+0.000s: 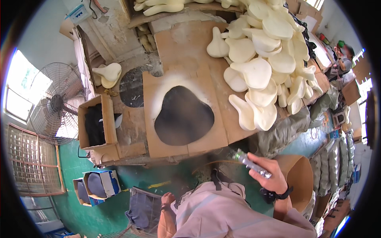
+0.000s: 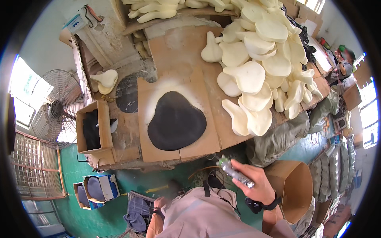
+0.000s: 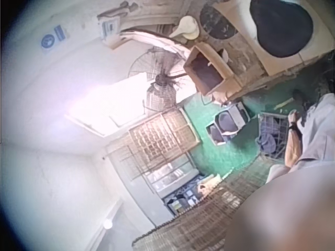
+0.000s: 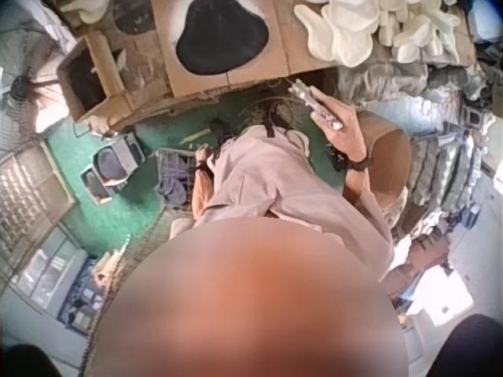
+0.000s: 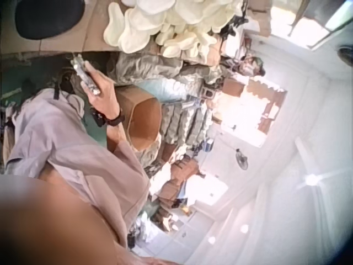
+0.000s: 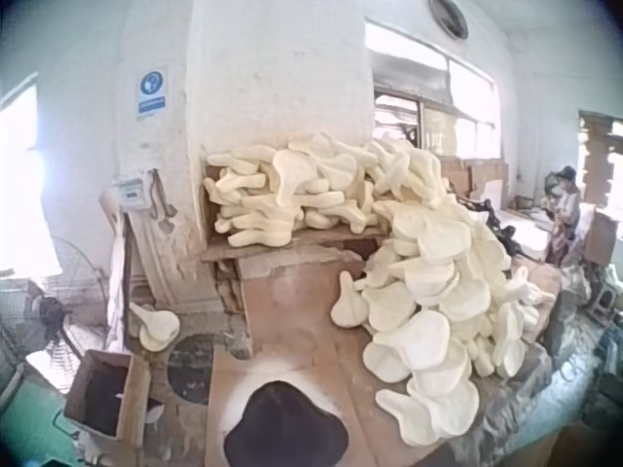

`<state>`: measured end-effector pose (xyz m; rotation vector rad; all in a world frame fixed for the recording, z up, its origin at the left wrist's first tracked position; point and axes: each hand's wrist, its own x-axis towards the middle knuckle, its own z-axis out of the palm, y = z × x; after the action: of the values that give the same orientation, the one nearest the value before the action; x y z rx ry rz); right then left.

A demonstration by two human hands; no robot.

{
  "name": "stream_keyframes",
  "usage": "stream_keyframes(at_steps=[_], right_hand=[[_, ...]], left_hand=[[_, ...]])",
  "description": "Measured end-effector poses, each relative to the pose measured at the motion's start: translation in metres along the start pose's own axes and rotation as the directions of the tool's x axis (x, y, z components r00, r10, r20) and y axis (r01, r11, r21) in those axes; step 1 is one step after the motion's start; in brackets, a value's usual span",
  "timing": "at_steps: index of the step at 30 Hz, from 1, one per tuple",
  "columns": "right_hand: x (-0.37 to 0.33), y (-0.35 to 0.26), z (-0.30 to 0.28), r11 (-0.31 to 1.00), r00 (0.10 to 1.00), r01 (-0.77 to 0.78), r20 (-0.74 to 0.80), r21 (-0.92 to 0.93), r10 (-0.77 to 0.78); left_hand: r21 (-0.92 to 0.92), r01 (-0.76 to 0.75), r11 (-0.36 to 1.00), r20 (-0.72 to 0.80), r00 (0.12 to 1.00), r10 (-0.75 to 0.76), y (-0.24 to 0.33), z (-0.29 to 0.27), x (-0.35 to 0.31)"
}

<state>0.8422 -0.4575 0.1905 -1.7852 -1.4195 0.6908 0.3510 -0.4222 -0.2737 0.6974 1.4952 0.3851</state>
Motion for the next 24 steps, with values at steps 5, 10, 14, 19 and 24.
stream_keyframes(at_steps=[5, 10, 14, 19, 24], right_hand=[[0.001, 0.000, 0.004, 0.994, 0.996, -0.090, -0.001, 0.059, 0.090], [0.003, -0.001, 0.002, 1.000, 0.994, 0.005, 0.112, 0.011, -0.006], [0.000, 0.003, 0.005, 0.998, 0.991, -0.021, 0.134, 0.065, 0.012], [0.005, 0.003, 0.007, 0.998, 0.990, -0.037, -0.135, 0.046, 0.043], [-0.010, 0.000, -0.007, 0.995, 0.993, -0.096, 0.071, 0.035, 0.093]], left_hand=[[0.061, -0.301, 0.952, 0.218, 0.935, 0.282, -0.031, -0.019, 0.039], [0.083, -0.342, 0.936, 0.180, 0.929, 0.324, -0.031, -0.014, 0.041], [-0.149, -0.079, 0.986, 0.212, 0.971, 0.110, -0.028, -0.017, 0.048], [0.707, -0.613, 0.354, 0.543, 0.790, 0.284, 0.005, -0.009, 0.030], [0.104, -0.323, 0.941, 0.229, 0.928, 0.293, -0.045, -0.026, 0.044]])
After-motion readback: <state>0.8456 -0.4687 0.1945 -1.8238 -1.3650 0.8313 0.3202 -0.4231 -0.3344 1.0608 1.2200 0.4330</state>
